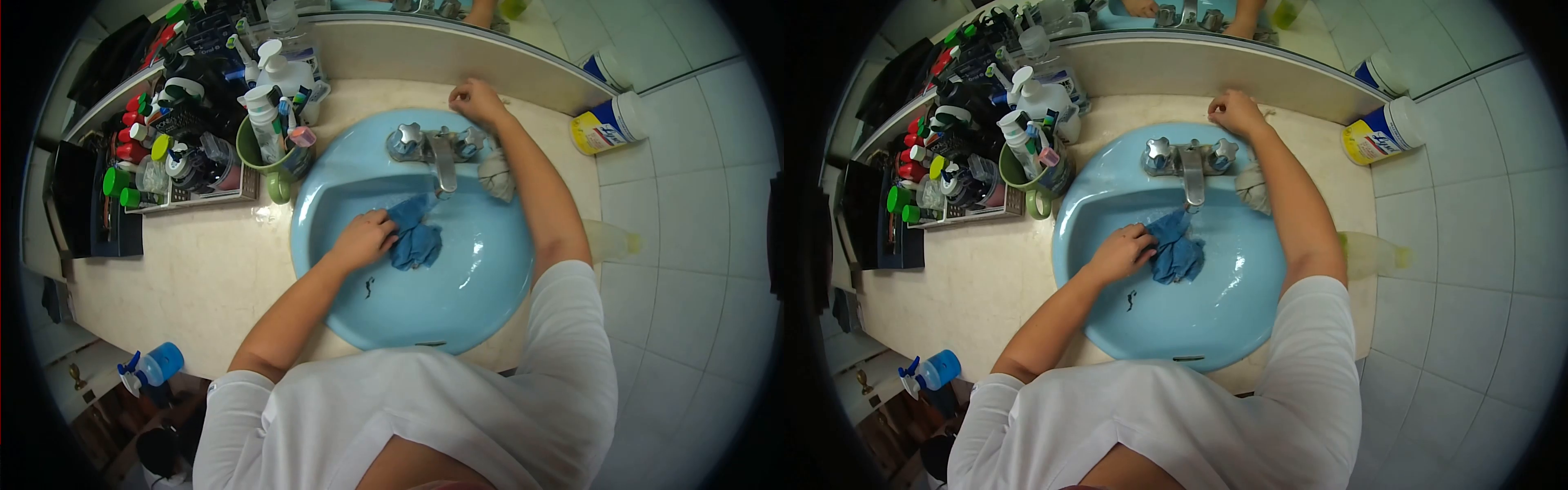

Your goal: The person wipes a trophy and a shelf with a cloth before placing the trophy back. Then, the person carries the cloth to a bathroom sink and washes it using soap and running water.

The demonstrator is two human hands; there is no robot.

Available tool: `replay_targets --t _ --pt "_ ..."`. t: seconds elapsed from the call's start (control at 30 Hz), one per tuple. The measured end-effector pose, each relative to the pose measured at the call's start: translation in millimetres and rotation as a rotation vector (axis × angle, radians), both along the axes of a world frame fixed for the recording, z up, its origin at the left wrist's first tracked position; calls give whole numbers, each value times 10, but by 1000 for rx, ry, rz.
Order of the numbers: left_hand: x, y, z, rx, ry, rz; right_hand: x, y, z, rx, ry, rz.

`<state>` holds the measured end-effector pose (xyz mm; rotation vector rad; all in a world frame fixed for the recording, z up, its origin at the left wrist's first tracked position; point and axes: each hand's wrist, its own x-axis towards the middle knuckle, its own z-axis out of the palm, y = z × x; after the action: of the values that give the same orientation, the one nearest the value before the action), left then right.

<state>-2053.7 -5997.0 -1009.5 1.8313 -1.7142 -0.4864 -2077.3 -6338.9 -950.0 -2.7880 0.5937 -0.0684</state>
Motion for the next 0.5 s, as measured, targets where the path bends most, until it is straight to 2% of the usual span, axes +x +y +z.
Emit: replay_targets --t 0.03,0.23,0.37,0.47,0.5 --pt "0 -1 2 6 4 2 22 0 -30 69 -41 -10" --pt "11 -9 -34 23 0 -2 117 -1 -106 105 -117 61" --pt "-10 -19 -69 32 -5 -1 165 -1 -120 0 -44 105" --pt "-15 -6 -82 64 -18 -5 69 -52 -143 63 -210 64" --pt "-14 -3 -60 64 -17 23 6 -17 -81 157 -300 -28"
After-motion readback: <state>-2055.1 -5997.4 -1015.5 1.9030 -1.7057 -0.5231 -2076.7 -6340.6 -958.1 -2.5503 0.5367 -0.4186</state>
